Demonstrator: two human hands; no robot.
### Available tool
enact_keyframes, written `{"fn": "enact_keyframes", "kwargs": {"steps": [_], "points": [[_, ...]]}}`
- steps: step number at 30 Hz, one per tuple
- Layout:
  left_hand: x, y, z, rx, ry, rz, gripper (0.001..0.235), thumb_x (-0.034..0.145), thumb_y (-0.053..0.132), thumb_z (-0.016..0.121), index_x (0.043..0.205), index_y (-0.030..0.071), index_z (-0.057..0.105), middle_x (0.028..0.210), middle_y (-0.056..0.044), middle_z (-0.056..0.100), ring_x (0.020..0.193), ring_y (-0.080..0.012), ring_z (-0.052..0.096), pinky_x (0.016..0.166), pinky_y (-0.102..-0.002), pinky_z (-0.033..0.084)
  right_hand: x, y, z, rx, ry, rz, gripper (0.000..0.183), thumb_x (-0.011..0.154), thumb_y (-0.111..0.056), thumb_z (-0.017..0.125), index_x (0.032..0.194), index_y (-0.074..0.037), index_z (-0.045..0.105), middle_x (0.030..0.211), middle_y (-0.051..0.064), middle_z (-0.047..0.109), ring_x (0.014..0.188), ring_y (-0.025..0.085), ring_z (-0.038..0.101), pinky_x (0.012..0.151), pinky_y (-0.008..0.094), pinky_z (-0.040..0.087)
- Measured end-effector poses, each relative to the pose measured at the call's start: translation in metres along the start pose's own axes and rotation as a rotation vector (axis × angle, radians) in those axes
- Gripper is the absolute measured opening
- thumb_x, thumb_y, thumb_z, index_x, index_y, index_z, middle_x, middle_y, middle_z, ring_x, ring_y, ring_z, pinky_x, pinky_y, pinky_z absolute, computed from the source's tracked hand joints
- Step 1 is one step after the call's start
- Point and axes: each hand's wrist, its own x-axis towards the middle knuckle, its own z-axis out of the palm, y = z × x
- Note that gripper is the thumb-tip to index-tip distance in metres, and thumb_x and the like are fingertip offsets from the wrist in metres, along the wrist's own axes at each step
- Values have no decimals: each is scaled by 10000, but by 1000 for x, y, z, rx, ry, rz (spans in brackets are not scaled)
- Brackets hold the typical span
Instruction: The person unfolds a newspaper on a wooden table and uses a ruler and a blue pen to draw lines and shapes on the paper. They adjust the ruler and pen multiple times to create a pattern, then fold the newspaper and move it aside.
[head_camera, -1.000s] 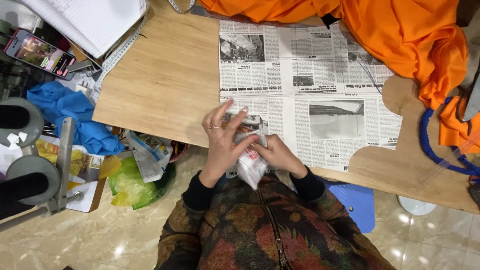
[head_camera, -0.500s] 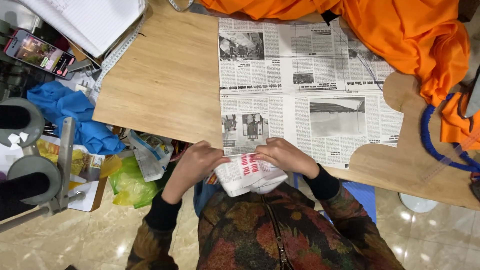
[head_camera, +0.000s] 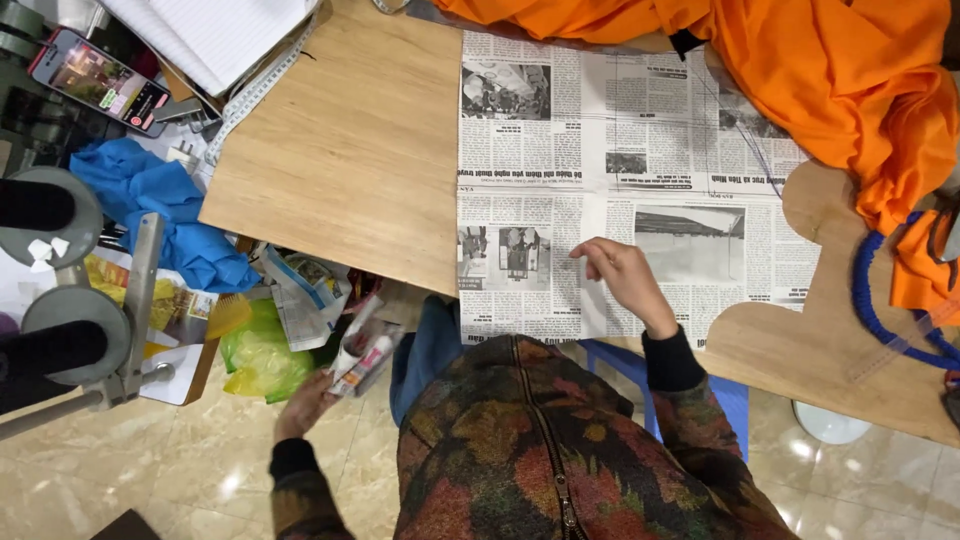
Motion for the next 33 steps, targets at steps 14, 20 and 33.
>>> {"fn": "enact_keyframes", "kwargs": {"steps": [14, 20, 33], "points": [[114, 57, 108, -148, 376, 231, 1038, 1008, 297, 718, 1569, 33, -114, 1279, -340, 473, 917, -402, 729, 857, -543, 605, -18, -20, 24, -31, -19, -2, 244, 1064, -168, 549, 1240, -101, 704, 1071, 166, 740, 1002, 355, 714, 907, 442, 562], [110, 51, 123, 70, 311, 175, 821, 1015, 281, 658, 1568, -26, 134, 1414, -298, 397, 1046, -363, 672, 902, -475, 564, -42, 21, 11, -94, 114, 32, 257, 1034, -222, 611, 1271, -161, 693, 1119, 104, 675, 1112, 301, 645, 989, 416, 510], [-40, 163, 280, 676, 595, 1303, 392, 1040, 147, 642, 1363, 8, 469, 1357, -204, 463, 1364, -388, 402, 1151, -524, 265, -18, 264, -132, -325, 943, -11, 529, 921, -99, 854, 1373, 24, 608, 1225, 330, 612, 1171, 534, 554, 1018, 598, 420]]}}
